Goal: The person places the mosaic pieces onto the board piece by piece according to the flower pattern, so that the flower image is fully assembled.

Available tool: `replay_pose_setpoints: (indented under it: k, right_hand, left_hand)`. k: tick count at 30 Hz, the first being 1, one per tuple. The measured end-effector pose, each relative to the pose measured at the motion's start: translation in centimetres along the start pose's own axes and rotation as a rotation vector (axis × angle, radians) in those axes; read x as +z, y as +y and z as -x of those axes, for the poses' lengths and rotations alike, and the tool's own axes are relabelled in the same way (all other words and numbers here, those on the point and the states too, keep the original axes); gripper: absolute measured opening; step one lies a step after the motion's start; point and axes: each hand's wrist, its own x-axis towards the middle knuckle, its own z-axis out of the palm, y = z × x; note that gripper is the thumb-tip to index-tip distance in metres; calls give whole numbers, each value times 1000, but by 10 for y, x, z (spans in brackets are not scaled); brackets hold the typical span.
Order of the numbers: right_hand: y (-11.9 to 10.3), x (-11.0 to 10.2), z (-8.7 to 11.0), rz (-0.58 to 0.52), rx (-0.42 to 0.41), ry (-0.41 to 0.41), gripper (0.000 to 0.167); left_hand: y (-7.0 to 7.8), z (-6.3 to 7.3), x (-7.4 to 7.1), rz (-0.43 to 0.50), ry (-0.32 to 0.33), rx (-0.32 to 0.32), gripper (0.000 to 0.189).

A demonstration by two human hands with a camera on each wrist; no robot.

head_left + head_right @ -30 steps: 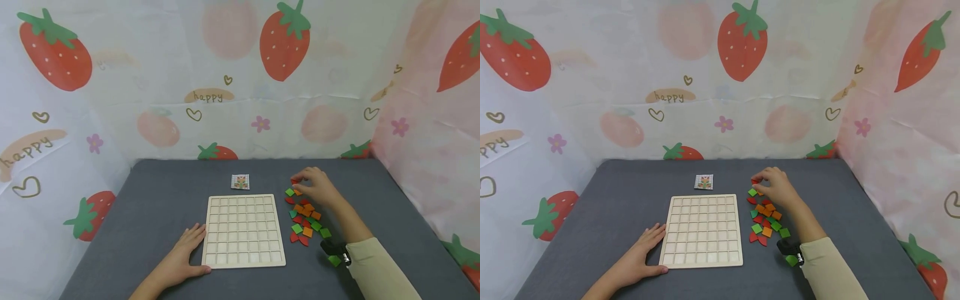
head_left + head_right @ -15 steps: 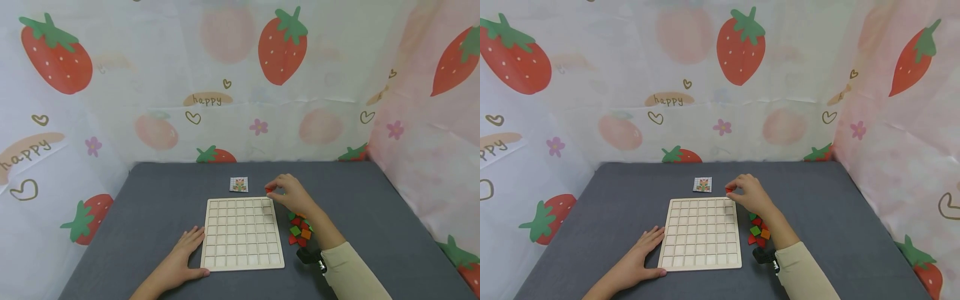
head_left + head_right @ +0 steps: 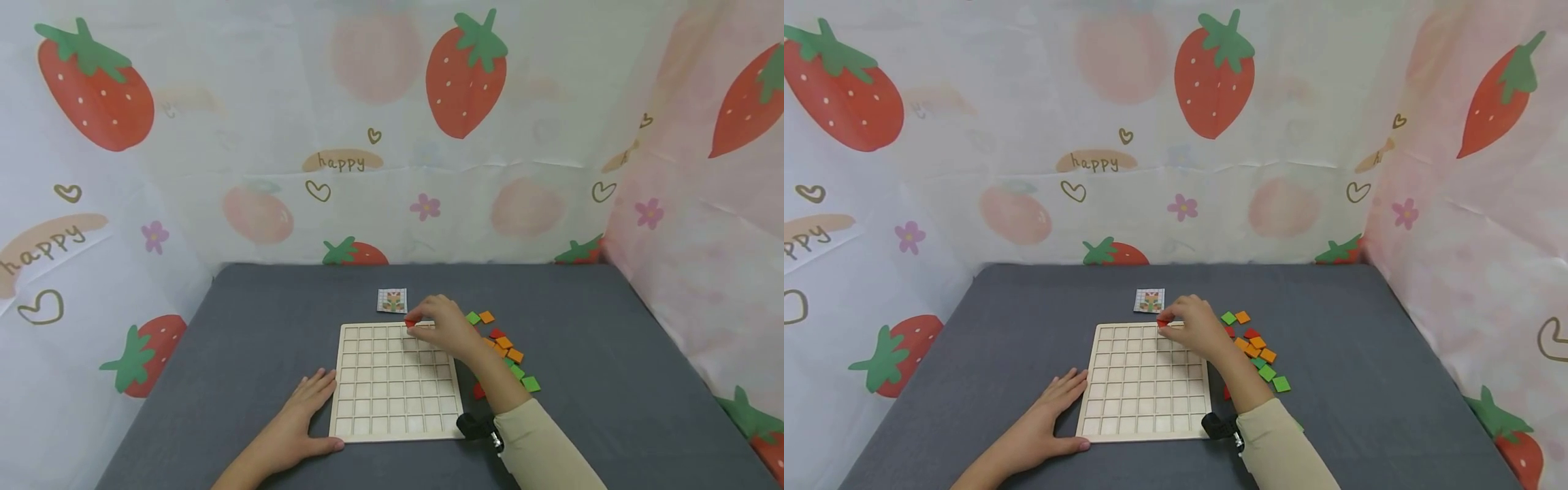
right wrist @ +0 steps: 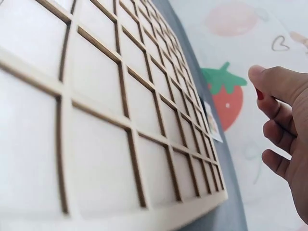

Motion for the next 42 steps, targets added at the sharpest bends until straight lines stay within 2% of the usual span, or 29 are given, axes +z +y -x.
replay_pose_setpoints:
  k: [11, 20, 35, 42]
  right_hand:
    - [0, 28, -7, -21, 32, -89, 22]
    - [5, 39, -7, -20, 78, -116, 23]
    - [10, 45, -11, -31, 80, -136, 20]
    - [10, 45, -13, -66, 122, -138, 22]
  left_hand:
    - [-2, 0, 2, -2, 20, 38, 110]
    - [0, 1, 2, -8, 39, 75, 105]
    - [-1, 0, 1, -15, 31, 72, 105]
    - [-1, -1, 0, 3, -1, 27, 108]
